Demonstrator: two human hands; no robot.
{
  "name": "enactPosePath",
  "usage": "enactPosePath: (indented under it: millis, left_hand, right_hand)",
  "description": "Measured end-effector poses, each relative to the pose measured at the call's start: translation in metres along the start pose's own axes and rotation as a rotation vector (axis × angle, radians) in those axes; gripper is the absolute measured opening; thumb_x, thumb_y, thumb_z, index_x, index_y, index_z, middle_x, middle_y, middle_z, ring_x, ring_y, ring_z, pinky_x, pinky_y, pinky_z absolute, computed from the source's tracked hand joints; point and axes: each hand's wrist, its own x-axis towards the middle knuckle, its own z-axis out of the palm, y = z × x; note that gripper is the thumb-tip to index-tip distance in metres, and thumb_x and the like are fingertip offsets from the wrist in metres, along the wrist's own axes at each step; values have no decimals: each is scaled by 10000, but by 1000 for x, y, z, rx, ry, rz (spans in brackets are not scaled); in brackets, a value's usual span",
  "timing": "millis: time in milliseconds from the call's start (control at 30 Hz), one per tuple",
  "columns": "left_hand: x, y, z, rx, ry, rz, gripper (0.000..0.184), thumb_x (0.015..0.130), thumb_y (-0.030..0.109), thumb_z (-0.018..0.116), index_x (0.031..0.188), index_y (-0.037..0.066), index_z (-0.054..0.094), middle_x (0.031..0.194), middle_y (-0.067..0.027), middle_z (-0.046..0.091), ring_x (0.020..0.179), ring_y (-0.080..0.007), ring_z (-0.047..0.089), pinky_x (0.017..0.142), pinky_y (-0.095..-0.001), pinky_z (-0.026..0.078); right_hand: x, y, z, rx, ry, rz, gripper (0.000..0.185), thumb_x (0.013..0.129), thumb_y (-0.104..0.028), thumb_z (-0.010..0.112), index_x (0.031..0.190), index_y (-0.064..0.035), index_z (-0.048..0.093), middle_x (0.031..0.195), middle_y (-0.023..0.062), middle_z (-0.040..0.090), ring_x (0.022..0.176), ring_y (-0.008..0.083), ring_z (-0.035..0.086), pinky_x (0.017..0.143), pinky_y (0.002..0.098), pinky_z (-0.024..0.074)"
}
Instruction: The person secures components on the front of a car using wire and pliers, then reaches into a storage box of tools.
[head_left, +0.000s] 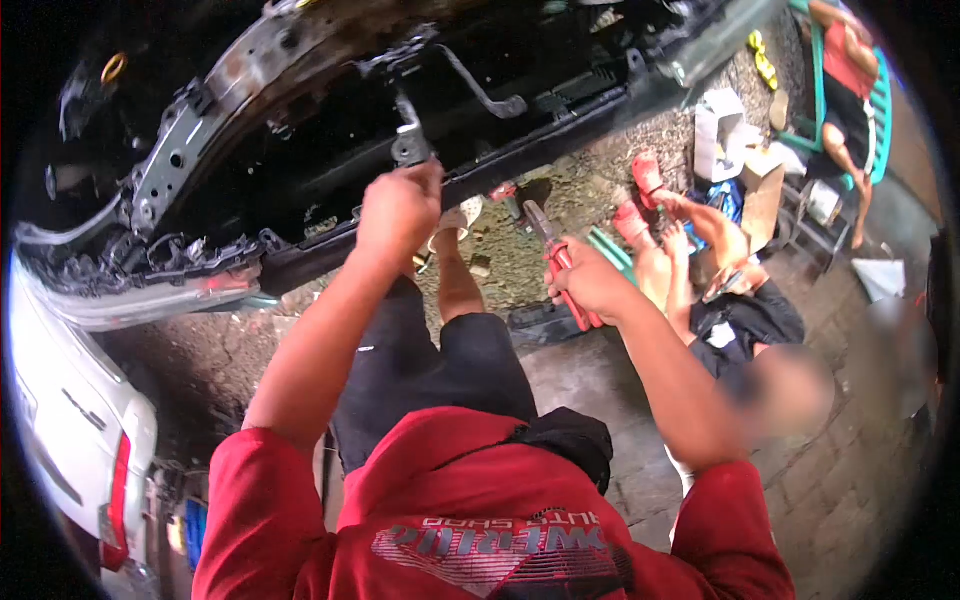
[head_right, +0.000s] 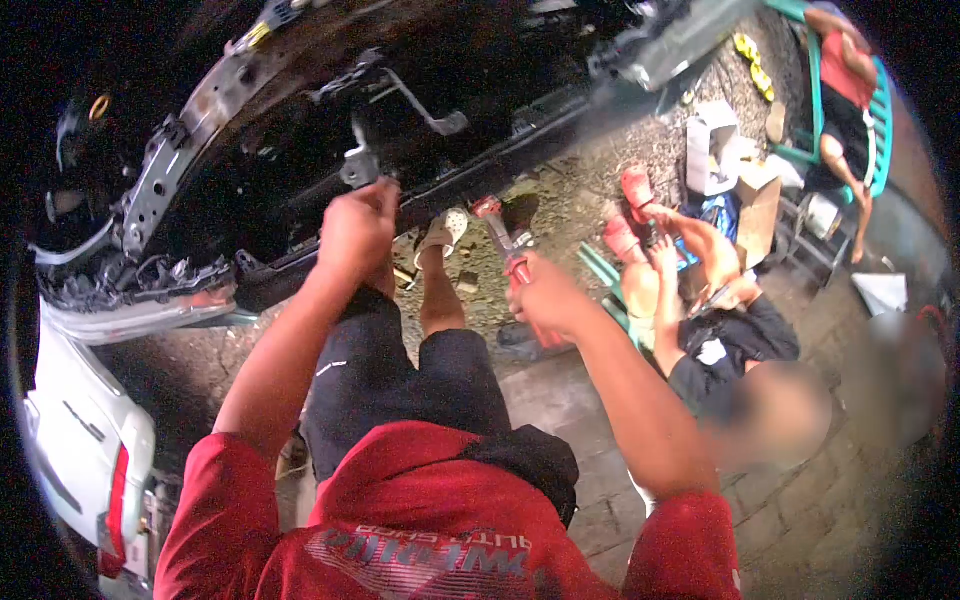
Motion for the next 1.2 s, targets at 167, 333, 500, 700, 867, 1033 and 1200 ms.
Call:
enactPosePath:
  millis: [167,333,500,700,867,1033,1200]
  left_hand:
    - [15,-20,-8,21,-136,160,314,941,313,743,1061,24,760,904,-242,748,906,-373,754,802,-421,591]
    - [4,-7,-9,-190,-177,67,296,951,255,747,1144,31,767,883,-116,785,857,-132,737,803,-339,566]
    - [28,-22,2,-99,-124,168,250,966,238,733,1078,15,753,852,-116,748,727,-185,660,712,-357,528]
    - [41,-6,0,-55,-26,84,261,961,266,739,942,7,715,765,-98,689,667,-199,584,653,-398,484]
    - [49,-4,-3,-102,-118,-133,293,961,301,735,911,13,706,749,-92,663,670,-194,580,640,-396,477]
    - [64,-13,-13,44,-241,-4,341,987,345,707,927,8,709,754,-84,665,694,-187,591,654,-390,484]
    - [69,-13,-27,74,-383,149,359,1004,371,684,971,17,735,794,-95,709,747,-191,641,706,-379,518]
  right_hand:
    - [26,34,25,-68,36,-117,423,857,62,578,1263,-53,543,1004,78,638,866,188,657,750,354,565]
    - [51,32,49,98,-95,-273,499,849,110,524,1322,-47,542,1072,104,674,990,207,674,859,356,558]
    - [69,32,70,320,-254,-292,426,882,67,544,1287,-57,589,1025,78,687,930,202,669,761,384,556]
    - [86,28,79,486,-458,-350,415,931,65,511,1321,-62,573,1103,78,684,970,199,663,773,367,586]
    - [88,6,76,688,-627,-237,512,882,73,491,1386,1,538,1330,161,659,1237,303,671,986,397,598]
    - [92,-8,90,945,-842,-232,583,882,82,474,1464,49,469,1413,252,603,1321,374,617,1083,481,547]
    - [90,-9,89,950,-805,-213,506,968,-10,555,1467,14,477,1422,240,603,1335,361,607,1105,490,526]
